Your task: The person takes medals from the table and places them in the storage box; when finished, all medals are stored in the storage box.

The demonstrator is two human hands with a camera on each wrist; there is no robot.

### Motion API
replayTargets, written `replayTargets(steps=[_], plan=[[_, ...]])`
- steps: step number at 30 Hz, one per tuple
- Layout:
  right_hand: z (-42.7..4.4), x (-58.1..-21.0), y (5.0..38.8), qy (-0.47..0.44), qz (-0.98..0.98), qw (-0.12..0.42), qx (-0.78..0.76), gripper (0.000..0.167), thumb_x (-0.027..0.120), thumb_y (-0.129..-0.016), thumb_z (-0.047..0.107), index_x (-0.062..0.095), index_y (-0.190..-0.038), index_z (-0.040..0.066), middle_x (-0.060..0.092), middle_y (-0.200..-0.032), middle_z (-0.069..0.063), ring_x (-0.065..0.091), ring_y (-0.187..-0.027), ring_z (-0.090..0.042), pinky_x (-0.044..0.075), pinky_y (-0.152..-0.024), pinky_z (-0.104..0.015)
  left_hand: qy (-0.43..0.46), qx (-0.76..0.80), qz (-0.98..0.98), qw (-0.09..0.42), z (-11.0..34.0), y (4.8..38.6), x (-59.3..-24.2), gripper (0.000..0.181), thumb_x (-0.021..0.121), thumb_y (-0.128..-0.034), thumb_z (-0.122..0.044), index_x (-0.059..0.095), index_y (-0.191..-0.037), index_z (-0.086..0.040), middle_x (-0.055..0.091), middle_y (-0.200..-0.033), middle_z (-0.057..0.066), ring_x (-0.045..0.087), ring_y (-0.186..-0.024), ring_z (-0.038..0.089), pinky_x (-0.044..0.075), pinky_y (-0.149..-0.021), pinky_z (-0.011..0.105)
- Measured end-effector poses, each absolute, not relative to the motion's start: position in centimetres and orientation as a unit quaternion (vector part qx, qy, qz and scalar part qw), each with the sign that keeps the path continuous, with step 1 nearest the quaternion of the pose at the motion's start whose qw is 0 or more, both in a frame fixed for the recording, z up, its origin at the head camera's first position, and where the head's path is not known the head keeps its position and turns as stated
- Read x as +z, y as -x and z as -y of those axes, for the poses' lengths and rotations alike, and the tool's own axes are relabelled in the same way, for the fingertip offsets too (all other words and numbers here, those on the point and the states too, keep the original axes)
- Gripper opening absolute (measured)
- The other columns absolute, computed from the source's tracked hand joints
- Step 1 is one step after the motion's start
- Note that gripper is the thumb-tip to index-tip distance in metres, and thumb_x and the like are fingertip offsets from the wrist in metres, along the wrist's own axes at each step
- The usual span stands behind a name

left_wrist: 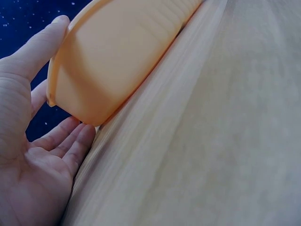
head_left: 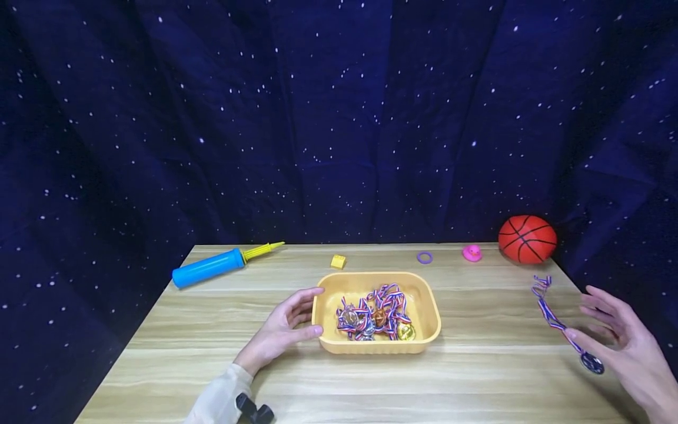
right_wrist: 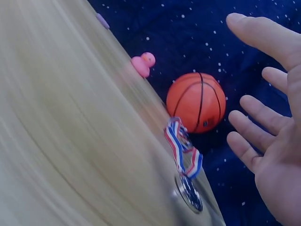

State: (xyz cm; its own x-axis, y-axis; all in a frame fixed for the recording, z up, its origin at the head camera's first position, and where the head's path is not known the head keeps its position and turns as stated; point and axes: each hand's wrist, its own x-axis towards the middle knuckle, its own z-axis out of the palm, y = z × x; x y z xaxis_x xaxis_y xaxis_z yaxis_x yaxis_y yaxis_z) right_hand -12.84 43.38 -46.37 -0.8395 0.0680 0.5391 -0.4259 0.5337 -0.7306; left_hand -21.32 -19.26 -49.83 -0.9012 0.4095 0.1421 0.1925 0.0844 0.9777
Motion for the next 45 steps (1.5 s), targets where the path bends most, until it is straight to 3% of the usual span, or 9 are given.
replayTargets(steps=[12, 17, 21, 26, 32, 37, 45], plan=[[-46.6, -48.5, 12.5, -0.086, 0.886, 0.166, 0.423, 0.093, 0.083, -0.093, -0.006, 0.042, -0.171, 0.024, 0.056, -0.139, 0.035, 0.054, -0.121, 0.016, 0.047, -0.087, -0.005, -0.207, 0.646, -0.730, 0.081, 19.3, 21.2, -49.7, 0.079, 0.088, -0.0944, -0.006, 0.052, -0.164, -0.019, 0.052, -0.166, 0.019, 0.052, -0.150, 0.042, 0.049, -0.121, 0.033], [-48.1, -49.1, 12.1, -0.046, 0.920, 0.114, 0.372, 0.078, 0.087, -0.096, 0.014, 0.050, -0.164, 0.015, 0.053, -0.126, 0.042, 0.053, -0.107, 0.015, 0.043, -0.078, -0.010, -0.210, 0.646, -0.729, 0.083, 19.2, 21.2, -49.5, 0.079, 0.088, -0.0942, -0.006, 0.052, -0.164, -0.018, 0.052, -0.165, 0.021, 0.052, -0.149, 0.043, 0.049, -0.121, 0.034], [-48.6, -49.3, 12.0, -0.027, 0.932, 0.078, 0.352, 0.067, 0.088, -0.097, 0.022, 0.057, -0.153, 0.001, 0.054, -0.119, 0.038, 0.053, -0.101, 0.012, 0.046, -0.074, -0.014, -0.213, 0.645, -0.729, 0.082, 19.2, 21.2, -49.4, 0.078, 0.087, -0.0954, -0.005, 0.052, -0.164, -0.018, 0.051, -0.166, 0.021, 0.052, -0.149, 0.044, 0.049, -0.121, 0.034], [-48.6, -49.3, 12.3, -0.031, 0.936, 0.079, 0.340, 0.048, 0.089, -0.095, 0.018, 0.071, -0.131, -0.007, 0.065, -0.108, 0.033, 0.055, -0.097, 0.015, 0.049, -0.071, -0.015, -0.213, 0.645, -0.730, 0.079, 19.3, 21.2, -49.3, 0.078, 0.087, -0.0955, -0.006, 0.052, -0.164, -0.018, 0.052, -0.166, 0.021, 0.052, -0.149, 0.043, 0.049, -0.122, 0.034], [-48.1, -49.2, 12.3, -0.026, 0.941, 0.090, 0.326, 0.022, 0.091, -0.091, 0.010, 0.078, -0.106, -0.001, 0.071, -0.087, 0.020, 0.058, -0.080, 0.007, 0.047, -0.063, -0.019, -0.207, 0.648, -0.728, 0.086, 19.3, 21.2, -49.6, 0.079, 0.087, -0.0951, -0.004, 0.051, -0.165, -0.018, 0.051, -0.166, 0.021, 0.052, -0.150, 0.043, 0.048, -0.123, 0.036], [-47.5, -49.1, 12.4, -0.033, 0.934, 0.093, 0.343, 0.023, 0.090, -0.090, 0.004, 0.072, -0.105, 0.000, 0.070, -0.085, 0.016, 0.058, -0.074, -0.001, 0.044, -0.060, -0.024, -0.208, 0.655, -0.722, 0.088, 19.3, 21.3, -49.8, 0.079, 0.086, -0.0957, -0.005, 0.051, -0.165, -0.018, 0.051, -0.166, 0.021, 0.052, -0.150, 0.044, 0.048, -0.123, 0.038], [-46.2, -49.4, 12.5, -0.069, 0.905, 0.107, 0.406, 0.020, 0.083, -0.092, -0.009, 0.069, -0.105, -0.002, 0.076, -0.085, 0.006, 0.069, -0.074, -0.005, 0.051, -0.061, -0.021, -0.213, 0.651, -0.723, 0.090, 19.3, 21.3, -49.6, 0.078, 0.085, -0.0967, -0.005, 0.051, -0.165, -0.018, 0.051, -0.165, 0.021, 0.053, -0.149, 0.044, 0.049, -0.122, 0.036]])
